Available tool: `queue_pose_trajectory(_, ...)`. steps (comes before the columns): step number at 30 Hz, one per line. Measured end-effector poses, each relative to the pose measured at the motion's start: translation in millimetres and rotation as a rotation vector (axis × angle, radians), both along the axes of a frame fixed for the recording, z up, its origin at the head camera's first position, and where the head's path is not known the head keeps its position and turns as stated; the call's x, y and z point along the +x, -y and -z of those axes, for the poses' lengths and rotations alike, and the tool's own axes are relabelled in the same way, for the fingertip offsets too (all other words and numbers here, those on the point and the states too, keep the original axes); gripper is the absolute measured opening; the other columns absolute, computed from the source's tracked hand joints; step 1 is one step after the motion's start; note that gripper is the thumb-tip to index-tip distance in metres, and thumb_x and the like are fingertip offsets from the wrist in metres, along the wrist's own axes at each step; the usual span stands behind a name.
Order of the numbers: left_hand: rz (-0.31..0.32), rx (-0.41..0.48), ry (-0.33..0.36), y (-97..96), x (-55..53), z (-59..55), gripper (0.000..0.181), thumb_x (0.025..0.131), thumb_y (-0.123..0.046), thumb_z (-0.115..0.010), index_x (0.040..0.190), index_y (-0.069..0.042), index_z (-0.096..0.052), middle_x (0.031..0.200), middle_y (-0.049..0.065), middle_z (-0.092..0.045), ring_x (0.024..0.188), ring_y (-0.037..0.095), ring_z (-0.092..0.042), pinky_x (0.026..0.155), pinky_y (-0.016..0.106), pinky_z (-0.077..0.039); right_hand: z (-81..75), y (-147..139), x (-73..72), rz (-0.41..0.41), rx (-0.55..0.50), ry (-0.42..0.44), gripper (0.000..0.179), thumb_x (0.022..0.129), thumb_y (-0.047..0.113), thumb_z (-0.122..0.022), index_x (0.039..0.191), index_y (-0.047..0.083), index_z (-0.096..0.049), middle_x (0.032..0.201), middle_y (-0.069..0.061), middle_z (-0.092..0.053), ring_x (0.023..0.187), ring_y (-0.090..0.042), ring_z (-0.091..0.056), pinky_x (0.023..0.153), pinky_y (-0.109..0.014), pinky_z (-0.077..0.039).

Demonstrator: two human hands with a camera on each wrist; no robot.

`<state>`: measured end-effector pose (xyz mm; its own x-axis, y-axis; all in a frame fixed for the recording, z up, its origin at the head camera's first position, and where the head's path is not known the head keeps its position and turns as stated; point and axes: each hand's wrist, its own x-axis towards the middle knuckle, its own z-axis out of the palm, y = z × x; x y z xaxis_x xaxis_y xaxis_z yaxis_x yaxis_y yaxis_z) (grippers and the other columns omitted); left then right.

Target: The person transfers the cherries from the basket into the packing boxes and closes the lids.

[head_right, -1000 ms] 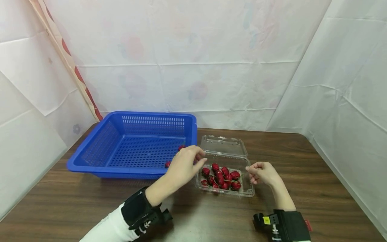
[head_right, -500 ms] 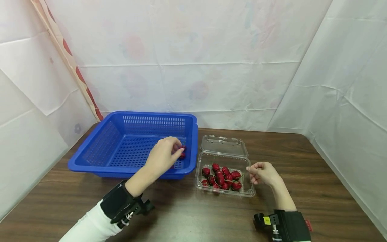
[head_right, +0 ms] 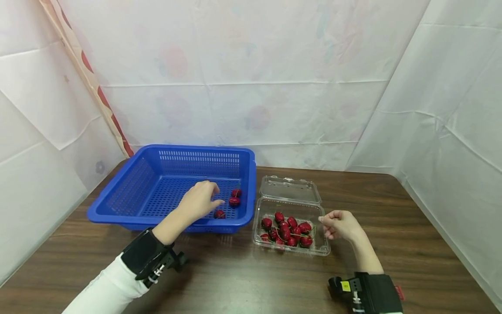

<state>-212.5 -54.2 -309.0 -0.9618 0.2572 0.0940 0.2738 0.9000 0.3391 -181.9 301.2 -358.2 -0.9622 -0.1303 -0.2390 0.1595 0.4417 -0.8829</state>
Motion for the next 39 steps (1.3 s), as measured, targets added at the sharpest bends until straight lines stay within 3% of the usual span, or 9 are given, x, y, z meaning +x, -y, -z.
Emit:
queue_pose_trajectory(6,0.022,-0.07,0.12,5.2,-7.0,4.1,0.026,0.074,-0.023,-0.072,0.07,-0.006,-0.053,0.063,0.001,-0.04,0.054,0.014,-0.037,0.047,0.026,-0.03,-0.6,0,-0.6,-0.002,0.004,-0.005,0.03,0.089,0.017,-0.052,0.093,-0.013,-0.048,0.065,-0.004,-0.053,0.052,-0.01,-0.052,0.051,-0.028,-0.048)
queue_pose_trajectory(11,0.045,-0.097,0.195,6.5,-10.7,7.0,0.03,0.069,-0.026,-0.076,0.074,-0.004,-0.056,0.063,0.001,-0.043,0.056,0.014,-0.039,0.051,0.028,-0.034,-0.9,0,-1.1,-0.006,0.005,-0.004,0.03,0.089,0.016,-0.052,0.093,-0.013,-0.048,0.065,-0.004,-0.053,0.052,-0.009,-0.052,0.051,-0.027,-0.048)
queue_pose_trajectory(15,0.104,-0.126,0.25,7.1,-14.2,10.0,0.032,0.069,-0.025,-0.076,0.082,-0.001,-0.06,0.072,0.004,-0.055,0.063,0.015,-0.049,0.059,0.03,-0.043,-1.3,0,-1.2,-0.011,0.008,-0.004,0.031,0.089,0.016,-0.052,0.094,-0.013,-0.048,0.065,-0.004,-0.053,0.053,-0.009,-0.052,0.052,-0.027,-0.048)
queue_pose_trajectory(18,0.137,-0.138,0.291,7.4,-16.7,12.4,0.034,0.072,-0.021,-0.074,0.094,0.001,-0.062,0.089,0.009,-0.061,0.08,0.022,-0.057,0.071,0.034,-0.046,-1.5,0,-0.9,-0.015,0.01,-0.007,0.03,0.089,0.016,-0.052,0.093,-0.013,-0.048,0.065,-0.004,-0.053,0.053,-0.009,-0.052,0.052,-0.028,-0.048)
queue_pose_trajectory(22,0.161,-0.145,0.349,7.9,-19.2,14.6,0.035,0.076,-0.017,-0.071,0.104,0.0,-0.061,0.106,0.013,-0.059,0.099,0.028,-0.054,0.081,0.038,-0.044,-1.5,0,-0.7,-0.019,0.01,-0.01,0.027,0.09,0.016,-0.052,0.091,-0.011,-0.049,0.065,-0.004,-0.053,0.053,-0.009,-0.052,0.052,-0.028,-0.048)
queue_pose_trajectory(30,0.239,-0.111,0.312,9.2,-22.0,18.3,0.023,0.076,-0.015,-0.071,0.096,-0.007,-0.066,0.11,0.012,-0.058,0.099,0.025,-0.054,0.081,0.036,-0.044,-1.5,0,-0.5,-0.01,0.006,-0.008,0.026,0.09,0.016,-0.052,0.09,-0.01,-0.049,0.065,-0.004,-0.053,0.052,-0.009,-0.052,0.051,-0.028,-0.048)
queue_pose_trajectory(39,0.245,-0.093,0.265,8.6,-22.2,21.1,0.006,0.074,-0.017,-0.072,0.076,-0.013,-0.069,0.096,0.006,-0.063,0.094,0.023,-0.056,0.08,0.036,-0.044,-0.8,0,0.4,-0.01,-0.012,-0.003,0.024,0.09,0.015,-0.052,0.089,-0.009,-0.05,0.064,-0.004,-0.053,0.052,-0.009,-0.052,0.051,-0.027,-0.048)
